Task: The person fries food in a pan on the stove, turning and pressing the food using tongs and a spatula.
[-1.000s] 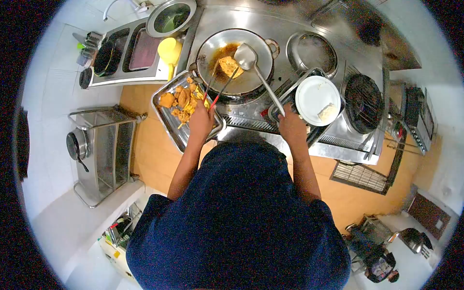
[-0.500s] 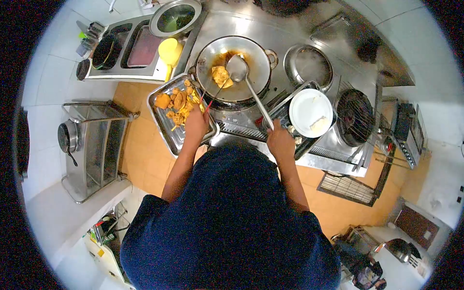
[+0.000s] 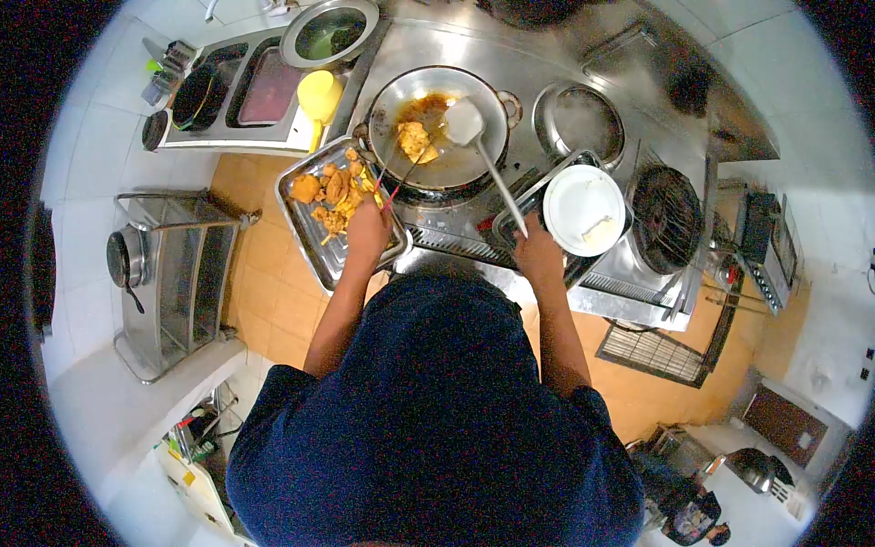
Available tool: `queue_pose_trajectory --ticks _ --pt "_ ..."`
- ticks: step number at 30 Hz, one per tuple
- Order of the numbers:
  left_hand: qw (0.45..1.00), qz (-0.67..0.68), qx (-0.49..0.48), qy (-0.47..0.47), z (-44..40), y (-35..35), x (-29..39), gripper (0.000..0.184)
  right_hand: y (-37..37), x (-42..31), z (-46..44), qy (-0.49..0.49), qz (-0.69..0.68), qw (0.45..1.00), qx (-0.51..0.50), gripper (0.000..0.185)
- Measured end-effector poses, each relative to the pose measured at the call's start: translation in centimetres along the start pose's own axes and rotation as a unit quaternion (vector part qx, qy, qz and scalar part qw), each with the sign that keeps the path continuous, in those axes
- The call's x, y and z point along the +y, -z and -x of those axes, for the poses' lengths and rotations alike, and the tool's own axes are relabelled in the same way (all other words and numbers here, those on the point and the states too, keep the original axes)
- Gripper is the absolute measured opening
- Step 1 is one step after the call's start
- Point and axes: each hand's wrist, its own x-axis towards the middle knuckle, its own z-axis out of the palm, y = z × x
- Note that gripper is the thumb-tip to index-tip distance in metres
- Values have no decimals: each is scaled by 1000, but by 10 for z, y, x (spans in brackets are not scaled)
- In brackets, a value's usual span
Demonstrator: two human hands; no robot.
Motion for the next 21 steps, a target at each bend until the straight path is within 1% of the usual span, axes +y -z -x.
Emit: queue_pose_trajectory --ticks 3,6,9,10,13,16,19,21 --pt "1000 16 13 2 2 2 0 35 -8 6 4 59 -75 994 43 27" --pt "1000 14 16 4 5 6 -1 35 -9 2 -1 -3 -72 996 54 25" --pt "1000 15 6 13 5 9 1 36 -13 5 -8 -24 -23 998 47 25" --pt "1000 19 3 19 5 9 2 36 -11 6 -7 -8 -25 999 26 25" --pt "1000 18 4 17 5 8 0 36 -7 12 -1 33 -52 998 2 25" --pt "1000 28 -4 11 4 8 -4 39 -5 11 1 15 -60 997 38 25" --pt "999 31 -6 25 7 11 1 39 -9 11 -7 -18 -30 999 41 26" --pt "999 19 -2 35 5 9 2 38 -7 6 -8 0 -33 999 37 25"
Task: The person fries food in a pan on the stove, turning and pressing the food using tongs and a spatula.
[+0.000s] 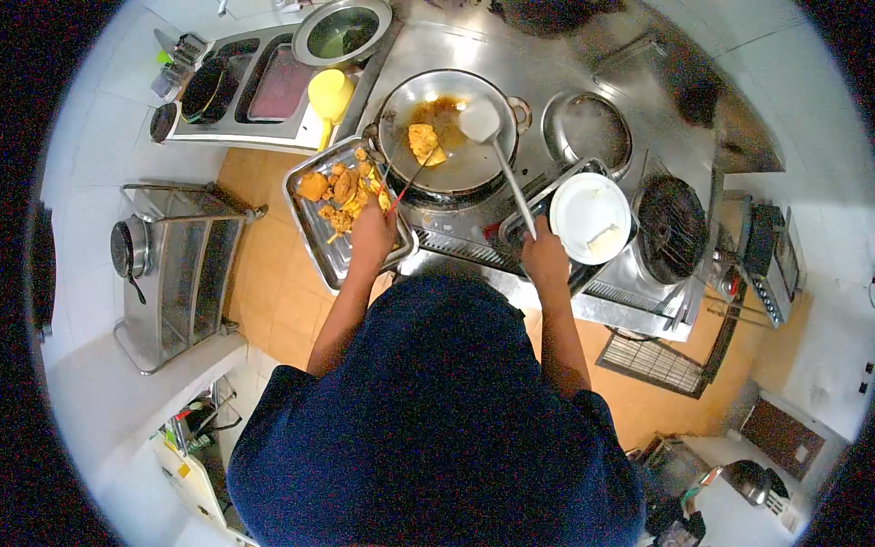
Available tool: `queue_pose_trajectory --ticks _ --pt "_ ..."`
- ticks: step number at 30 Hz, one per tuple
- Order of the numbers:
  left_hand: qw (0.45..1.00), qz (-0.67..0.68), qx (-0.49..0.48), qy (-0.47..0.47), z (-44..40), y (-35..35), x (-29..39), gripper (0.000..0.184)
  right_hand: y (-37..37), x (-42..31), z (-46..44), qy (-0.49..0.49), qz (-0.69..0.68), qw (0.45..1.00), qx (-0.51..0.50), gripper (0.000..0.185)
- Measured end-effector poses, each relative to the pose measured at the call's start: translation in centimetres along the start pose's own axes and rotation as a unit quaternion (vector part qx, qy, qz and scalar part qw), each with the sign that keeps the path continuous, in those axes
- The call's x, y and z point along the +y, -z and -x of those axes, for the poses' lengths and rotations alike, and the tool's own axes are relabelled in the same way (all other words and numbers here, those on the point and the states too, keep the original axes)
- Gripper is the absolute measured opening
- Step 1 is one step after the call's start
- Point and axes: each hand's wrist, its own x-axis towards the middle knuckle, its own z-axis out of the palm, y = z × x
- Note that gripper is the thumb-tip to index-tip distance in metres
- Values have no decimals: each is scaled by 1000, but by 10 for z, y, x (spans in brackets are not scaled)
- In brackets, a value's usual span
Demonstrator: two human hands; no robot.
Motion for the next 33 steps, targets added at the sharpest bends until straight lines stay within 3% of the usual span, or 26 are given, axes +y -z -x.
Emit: queue_pose_trajectory --ticks 3,6,7,12,15,17,25,28,30,33 --pt "1000 11 -3 6 3 -2 -2 37 14 -12 5 35 -17 999 -28 23" --pt "1000 19 -10 11 2 1 -2 37 6 -7 2 48 -51 997 24 22" --pt "1000 20 -6 14 3 2 0 36 7 -10 -1 4 -20 1000 -8 26" --pt "1000 -1 1 25 5 4 3 37 3 -2 -5 31 -21 999 -17 27" --pt "999 26 -6 32 3 -2 -3 48 6 1 0 26 -27 999 -17 27" --pt "999 26 -7 35 2 -4 -4 47 4 -6 2 -1 -8 1000 -9 27" --pt "1000 23 10 -1 3 -7 -4 39 -3 0 12 67 -65 995 25 27" --pt "1000 21 19 0 2 0 -5 38 -11 5 6 28 -104 994 27 26" --pt "999 23 28 -5 8 4 -1 39 -30 28 -3 99 -91 987 85 30" --pt "999 18 28 -5 10 3 -4 40 -40 35 -1 6 -207 978 -4 31"
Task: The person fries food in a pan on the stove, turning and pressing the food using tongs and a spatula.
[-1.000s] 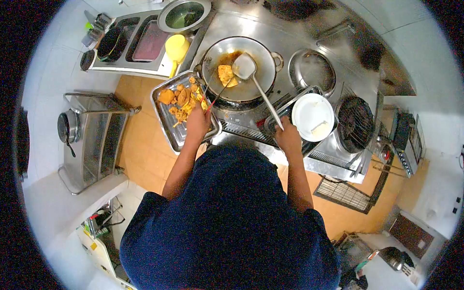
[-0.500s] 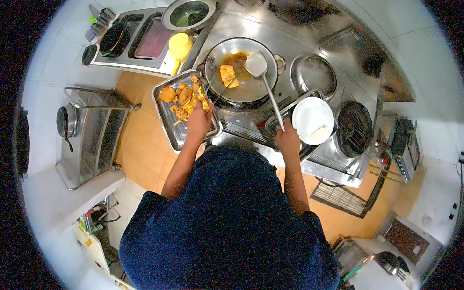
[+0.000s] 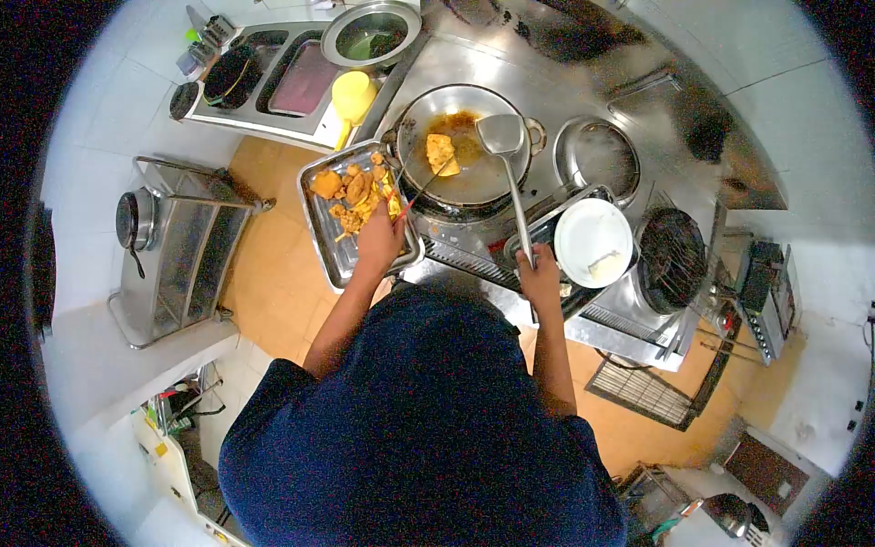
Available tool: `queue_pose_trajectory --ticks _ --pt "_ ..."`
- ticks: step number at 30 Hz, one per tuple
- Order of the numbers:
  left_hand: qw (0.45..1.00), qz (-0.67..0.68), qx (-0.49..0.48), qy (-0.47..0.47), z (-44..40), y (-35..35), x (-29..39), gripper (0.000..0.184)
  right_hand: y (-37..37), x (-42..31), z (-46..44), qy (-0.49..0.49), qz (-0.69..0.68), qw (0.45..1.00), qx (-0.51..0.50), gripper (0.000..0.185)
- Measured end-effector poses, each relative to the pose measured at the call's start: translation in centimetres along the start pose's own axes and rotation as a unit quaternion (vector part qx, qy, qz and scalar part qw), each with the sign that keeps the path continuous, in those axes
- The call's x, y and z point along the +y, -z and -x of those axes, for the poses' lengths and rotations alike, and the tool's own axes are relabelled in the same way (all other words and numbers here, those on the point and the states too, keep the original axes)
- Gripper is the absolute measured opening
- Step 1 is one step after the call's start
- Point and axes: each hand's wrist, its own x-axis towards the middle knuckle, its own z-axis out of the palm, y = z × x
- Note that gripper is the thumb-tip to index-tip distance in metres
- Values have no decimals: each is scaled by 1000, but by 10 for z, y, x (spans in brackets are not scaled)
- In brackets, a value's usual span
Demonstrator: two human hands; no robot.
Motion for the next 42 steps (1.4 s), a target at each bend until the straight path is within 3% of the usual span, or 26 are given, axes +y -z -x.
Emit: queue_pose_trajectory --ticks 2,5,6,8,12,15,19,22,25,30,36,42 --pt "1000 8 13 3 3 1 -1 40 2 -20 10 -97 -119 987 -52 32" --pt "999 36 6 1 8 3 -8 45 -7 -16 18 -102 -243 962 -65 31" --pt "999 51 2 6 9 4 -10 46 -5 -22 20 -114 -186 974 -65 30" --pt "997 81 -9 13 15 7 -12 49 -11 7 14 -8 -71 997 -5 29" --pt "996 84 -6 31 22 11 -10 48 14 -21 9 116 115 983 88 28" --pt "997 68 -11 36 22 14 -5 48 40 -63 12 11 149 987 65 27" --pt "996 89 20 8 18 8 -8 44 43 -60 7 4 212 975 65 28" --pt "917 371 -88 118 9 2 -12 42 35 -51 9 -7 217 975 53 30" --pt "853 452 -168 202 4 9 -5 41 27 -52 10 -25 202 979 22 32" --pt "812 501 -188 233 1 0 -4 39 15 -13 4 50 81 995 21 34" --pt "789 536 -183 239 -4 3 2 41 33 -44 8 52 114 990 61 32" --pt "802 536 -146 218 -10 10 5 42 9 -39 9 53 171 984 -1 30"
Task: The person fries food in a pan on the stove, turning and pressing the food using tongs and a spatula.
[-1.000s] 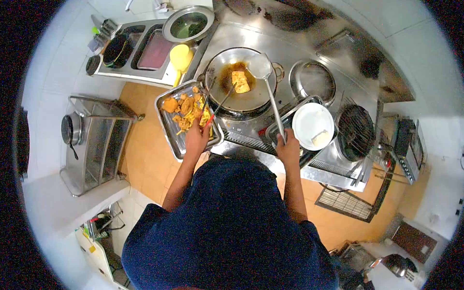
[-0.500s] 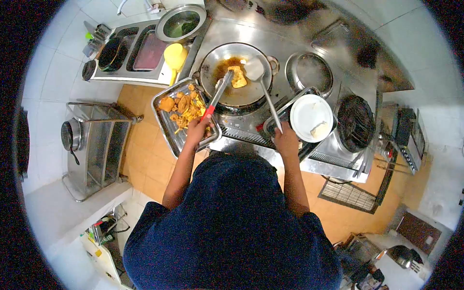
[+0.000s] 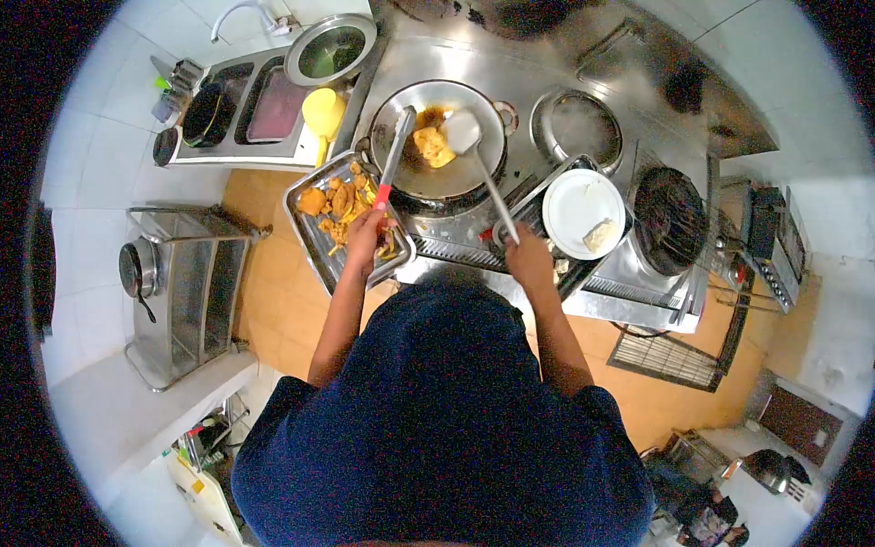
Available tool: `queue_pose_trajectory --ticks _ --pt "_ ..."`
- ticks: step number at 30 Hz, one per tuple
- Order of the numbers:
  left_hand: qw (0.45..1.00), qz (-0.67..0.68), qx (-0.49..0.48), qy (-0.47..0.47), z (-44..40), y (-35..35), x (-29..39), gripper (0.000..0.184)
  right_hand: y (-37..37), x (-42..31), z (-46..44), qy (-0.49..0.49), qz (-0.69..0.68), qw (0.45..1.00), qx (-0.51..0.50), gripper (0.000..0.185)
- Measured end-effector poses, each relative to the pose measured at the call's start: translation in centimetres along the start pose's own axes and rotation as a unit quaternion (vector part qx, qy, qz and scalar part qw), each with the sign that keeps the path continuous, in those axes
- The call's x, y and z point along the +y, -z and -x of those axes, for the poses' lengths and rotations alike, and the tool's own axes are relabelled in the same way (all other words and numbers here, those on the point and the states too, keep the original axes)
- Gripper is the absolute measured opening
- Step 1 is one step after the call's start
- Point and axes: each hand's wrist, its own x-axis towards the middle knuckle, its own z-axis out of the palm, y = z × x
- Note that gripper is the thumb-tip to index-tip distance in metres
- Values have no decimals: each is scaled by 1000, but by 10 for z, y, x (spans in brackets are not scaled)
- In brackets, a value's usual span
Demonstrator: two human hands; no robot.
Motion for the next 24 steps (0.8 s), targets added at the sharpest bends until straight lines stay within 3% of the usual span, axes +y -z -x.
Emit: queue_pose_trajectory --ticks 3,10,13,16,19,22,24 --pt "999 -41 3 -26 -3 7 1 43 -4 -6 10 11 -52 999 10 28" --pt "1000 -26 13 -6 1 13 4 42 10 -6 -3 -46 3 999 22 36" --pt "1000 -20 13 -6 1 11 2 42 -5 19 -10 -22 12 1000 -4 38" --pt "1000 -14 12 -8 3 9 3 42 -9 31 -6 84 -63 994 42 40" --pt "1000 -11 16 -17 3 10 3 43 9 14 -4 -22 -29 999 9 41" --pt "1000 -12 13 -16 2 13 -2 43 7 14 -8 -42 12 999 21 39" --pt "1000 -20 7 -19 0 14 -2 44 4 21 -9 21 -14 999 27 39"
